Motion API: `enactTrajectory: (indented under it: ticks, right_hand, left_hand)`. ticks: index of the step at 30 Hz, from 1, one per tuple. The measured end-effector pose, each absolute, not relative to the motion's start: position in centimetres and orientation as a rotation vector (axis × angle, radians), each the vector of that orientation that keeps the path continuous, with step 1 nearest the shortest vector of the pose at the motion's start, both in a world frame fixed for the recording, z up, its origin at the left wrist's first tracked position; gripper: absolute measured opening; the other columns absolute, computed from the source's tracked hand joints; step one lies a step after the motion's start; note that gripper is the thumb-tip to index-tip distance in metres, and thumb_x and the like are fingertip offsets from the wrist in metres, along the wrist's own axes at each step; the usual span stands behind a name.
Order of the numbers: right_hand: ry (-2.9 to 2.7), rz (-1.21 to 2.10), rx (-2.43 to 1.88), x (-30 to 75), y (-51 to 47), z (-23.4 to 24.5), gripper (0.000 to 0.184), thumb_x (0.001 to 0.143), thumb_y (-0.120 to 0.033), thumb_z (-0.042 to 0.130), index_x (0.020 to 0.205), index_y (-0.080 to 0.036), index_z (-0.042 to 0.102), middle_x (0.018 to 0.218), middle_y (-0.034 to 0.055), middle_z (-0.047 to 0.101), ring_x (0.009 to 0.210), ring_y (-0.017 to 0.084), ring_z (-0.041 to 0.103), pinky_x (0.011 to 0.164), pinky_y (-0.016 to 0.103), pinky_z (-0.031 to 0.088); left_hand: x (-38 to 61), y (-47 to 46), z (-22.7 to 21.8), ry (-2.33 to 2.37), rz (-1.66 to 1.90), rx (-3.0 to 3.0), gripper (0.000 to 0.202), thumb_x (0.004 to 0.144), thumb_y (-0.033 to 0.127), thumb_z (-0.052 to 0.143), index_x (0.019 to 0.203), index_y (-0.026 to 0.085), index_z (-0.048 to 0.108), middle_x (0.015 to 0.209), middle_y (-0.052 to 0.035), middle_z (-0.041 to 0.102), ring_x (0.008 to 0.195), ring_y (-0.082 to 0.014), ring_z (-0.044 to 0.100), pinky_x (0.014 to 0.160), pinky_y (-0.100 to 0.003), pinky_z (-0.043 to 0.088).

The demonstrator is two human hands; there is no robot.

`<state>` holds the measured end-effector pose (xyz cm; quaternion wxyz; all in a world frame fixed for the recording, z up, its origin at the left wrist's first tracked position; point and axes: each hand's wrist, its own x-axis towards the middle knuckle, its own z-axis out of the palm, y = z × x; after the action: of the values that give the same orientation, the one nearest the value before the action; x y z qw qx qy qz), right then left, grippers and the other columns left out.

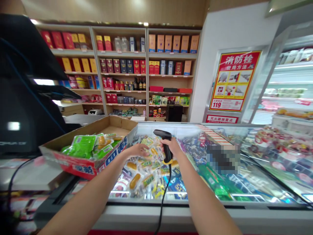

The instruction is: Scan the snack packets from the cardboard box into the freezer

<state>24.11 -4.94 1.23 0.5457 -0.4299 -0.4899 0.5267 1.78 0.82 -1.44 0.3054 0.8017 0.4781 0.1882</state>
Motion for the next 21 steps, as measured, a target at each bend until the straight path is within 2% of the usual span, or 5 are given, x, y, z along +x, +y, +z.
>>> enactTrajectory:
  ticks: [7, 12, 14, 17, 21]
  right_hand:
    - [-1.217, 1.244, -1.070, 24.0, -5.2, 0.2, 0.015, 0.060, -0.028, 0.068, 0.064, -0.015, 0.061, 0.052, 0.0007, 0.060, 0.039, 0.012, 0.053, 0.038, 0.025, 0.044]
    - [-1.277, 1.219, -1.037, 23.9, -4.7, -0.7, 0.020, 0.059, -0.031, 0.071, 0.067, -0.015, 0.061, 0.050, 0.0008, 0.060, 0.038, 0.013, 0.052, 0.037, 0.026, 0.043]
    - [-1.280, 1.213, -1.048, 24.0, -4.6, -1.0, 0.020, 0.059, -0.031, 0.071, 0.067, -0.015, 0.061, 0.051, 0.0012, 0.060, 0.038, 0.013, 0.053, 0.038, 0.026, 0.044]
    - [-1.279, 1.232, -1.039, 24.0, -4.5, -1.2, 0.020, 0.061, -0.030, 0.071, 0.068, -0.014, 0.062, 0.052, 0.0013, 0.061, 0.040, 0.013, 0.054, 0.039, 0.026, 0.045]
    - [-1.275, 1.245, -1.037, 23.8, -4.6, -1.1, 0.019, 0.060, -0.030, 0.071, 0.064, -0.014, 0.061, 0.052, 0.0017, 0.060, 0.040, 0.013, 0.053, 0.038, 0.026, 0.044]
  left_hand:
    - [0.1, 0.9, -0.8, 1.069, 0.365, 2.263, 0.043, 0.052, 0.038, 0.083, 0.090, 0.018, 0.078, 0.092, -0.0043, 0.076, 0.088, -0.0221, 0.068, 0.081, -0.026, 0.048]
    - [0.3, 0.3, -1.0, 1.103, 0.511, 2.354, 0.026, 0.055, 0.033, 0.080, 0.077, 0.020, 0.077, 0.076, -0.0033, 0.074, 0.070, -0.0199, 0.067, 0.065, -0.024, 0.048]
    - [0.6, 0.2, -1.3, 1.145, 0.571, 2.380, 0.027, 0.056, 0.027, 0.078, 0.083, 0.021, 0.076, 0.084, -0.0051, 0.075, 0.076, -0.0218, 0.068, 0.069, -0.026, 0.050]
    - [0.9, 0.2, -1.6, 1.177, 0.638, 2.438, 0.037, 0.057, 0.016, 0.075, 0.093, 0.022, 0.075, 0.106, -0.0083, 0.073, 0.096, -0.0252, 0.068, 0.086, -0.030, 0.049]
    - [1.3, 0.3, -1.6, 1.174, 0.691, 2.530, 0.024, 0.057, 0.014, 0.076, 0.080, 0.020, 0.074, 0.108, -0.0099, 0.072, 0.103, -0.0273, 0.065, 0.095, -0.034, 0.047]
